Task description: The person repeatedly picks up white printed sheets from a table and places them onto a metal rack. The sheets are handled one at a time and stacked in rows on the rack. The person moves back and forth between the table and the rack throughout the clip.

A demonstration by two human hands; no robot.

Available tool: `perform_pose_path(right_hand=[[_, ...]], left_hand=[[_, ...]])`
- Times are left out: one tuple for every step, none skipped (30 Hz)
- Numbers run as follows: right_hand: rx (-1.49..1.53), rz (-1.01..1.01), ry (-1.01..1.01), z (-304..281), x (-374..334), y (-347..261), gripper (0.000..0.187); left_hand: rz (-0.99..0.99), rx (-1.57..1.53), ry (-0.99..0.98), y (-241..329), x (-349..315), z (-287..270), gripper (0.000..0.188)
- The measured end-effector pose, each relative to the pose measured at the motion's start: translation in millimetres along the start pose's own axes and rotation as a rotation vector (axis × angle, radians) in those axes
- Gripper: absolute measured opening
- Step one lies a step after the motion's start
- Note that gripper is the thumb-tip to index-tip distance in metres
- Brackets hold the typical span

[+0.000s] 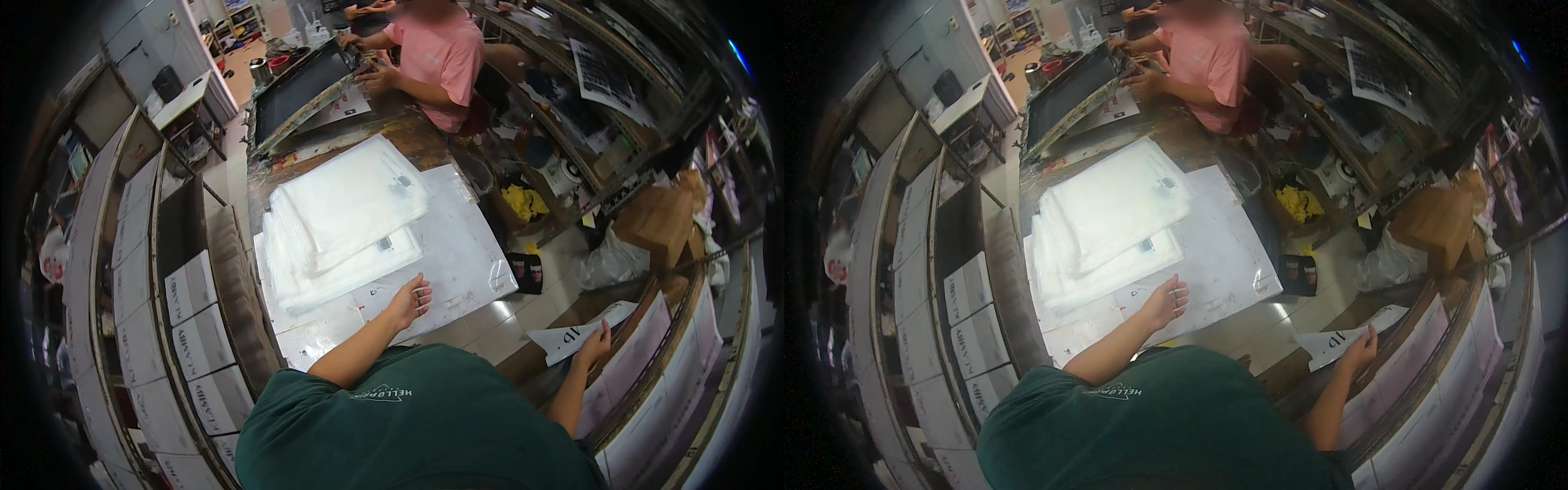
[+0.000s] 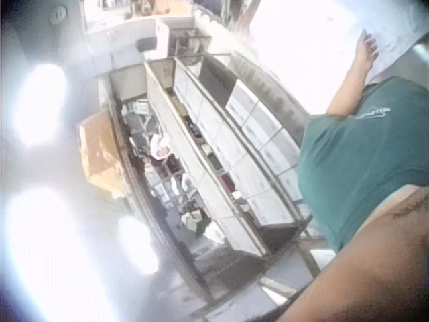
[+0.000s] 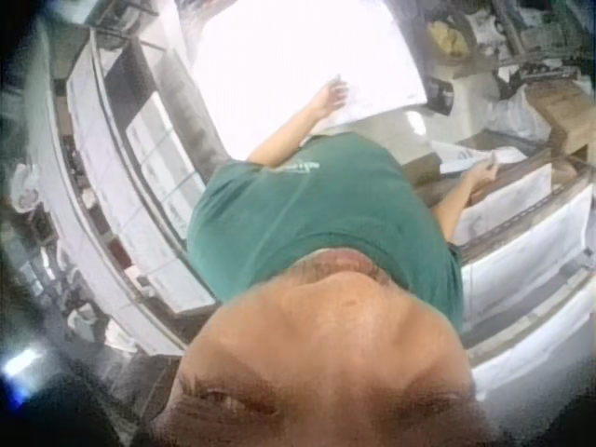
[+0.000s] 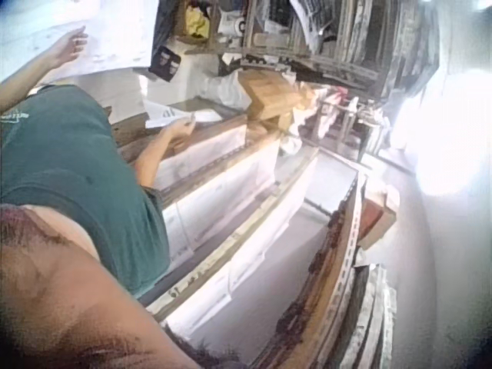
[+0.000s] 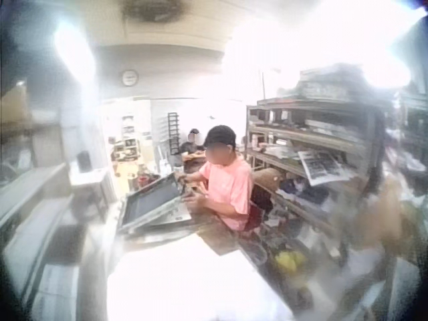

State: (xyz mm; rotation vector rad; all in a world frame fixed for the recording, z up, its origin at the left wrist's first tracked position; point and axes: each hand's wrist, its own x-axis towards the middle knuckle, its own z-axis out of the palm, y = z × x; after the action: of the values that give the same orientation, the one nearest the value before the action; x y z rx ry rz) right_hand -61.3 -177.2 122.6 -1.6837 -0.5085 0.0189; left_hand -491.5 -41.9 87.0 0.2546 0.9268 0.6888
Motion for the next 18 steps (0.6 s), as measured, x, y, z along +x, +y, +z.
perform_pose_path(right_hand=[[0.036, 0.040, -0.041, 4, 0, -4, 0.029], [0.023, 0.063, -0.065, 8, 1, -9, 0.029], [0.004, 0.091, -0.090, 12, -1, -15, 0.030], [-0.015, 0.118, -0.114, 15, -1, -19, 0.030], [-0.019, 0.081, -0.116, 19, 1, -18, 0.030], [-0.026, 0.047, -0.115, 22, 2, -13, 0.031], [-0.029, 0.014, -0.113, 25, 2, -7, 0.031], [-0.041, -0.003, -0.109, 26, 5, 2, 0.031], [-0.050, -0.020, -0.102, 27, 5, 7, 0.031], [-0.059, -0.036, -0.094, 29, 8, 11, 0.031], [-0.052, 0.002, -0.105, 29, 10, 14, 0.032], [-0.045, 0.045, -0.119, 32, 7, 8, 0.032], [-0.042, 0.086, -0.131, 32, 3, 0, 0.033], [-0.049, 0.105, -0.142, 34, -1, -9, 0.032], [-0.056, 0.124, -0.150, 35, -5, -20, 0.032], [-0.064, 0.143, -0.158, 35, -7, -25, 0.032], [-0.081, 0.117, -0.166, 34, -4, -18, 0.033], [-0.097, 0.089, -0.168, 31, 2, -3, 0.033]], left_hand=[[0.003, -0.013, 0.003, 0, 0, -2, 0.037], [0.017, -0.023, 0.002, 1, 2, -5, 0.037], [0.026, -0.033, 0.006, -1, 2, -9, 0.037], [0.035, -0.043, 0.009, -2, 1, -13, 0.037], [0.047, -0.044, 0.026, -2, 1, -17, 0.039], [0.055, -0.044, 0.042, 1, 0, -18, 0.040], [0.065, -0.040, 0.059, 4, -3, -20, 0.042], [0.078, -0.056, 0.065, 3, -3, -26, 0.043], [0.092, -0.070, 0.069, 5, -2, -31, 0.044], [0.106, -0.082, 0.072, 6, -1, -35, 0.045], [0.118, -0.092, 0.081, 7, 0, -38, 0.045], [0.131, -0.101, 0.096, 10, -2, -39, 0.046], [0.141, -0.110, 0.109, 14, -4, -41, 0.047], [0.159, -0.132, 0.132, 17, -4, -42, 0.043], [0.176, -0.151, 0.153, 21, -3, -42, 0.040], [0.192, -0.170, 0.175, 24, -3, -44, 0.036], [0.206, -0.176, 0.164, 27, 0, -47, 0.042], [0.219, -0.180, 0.149, 29, 5, -51, 0.049]])
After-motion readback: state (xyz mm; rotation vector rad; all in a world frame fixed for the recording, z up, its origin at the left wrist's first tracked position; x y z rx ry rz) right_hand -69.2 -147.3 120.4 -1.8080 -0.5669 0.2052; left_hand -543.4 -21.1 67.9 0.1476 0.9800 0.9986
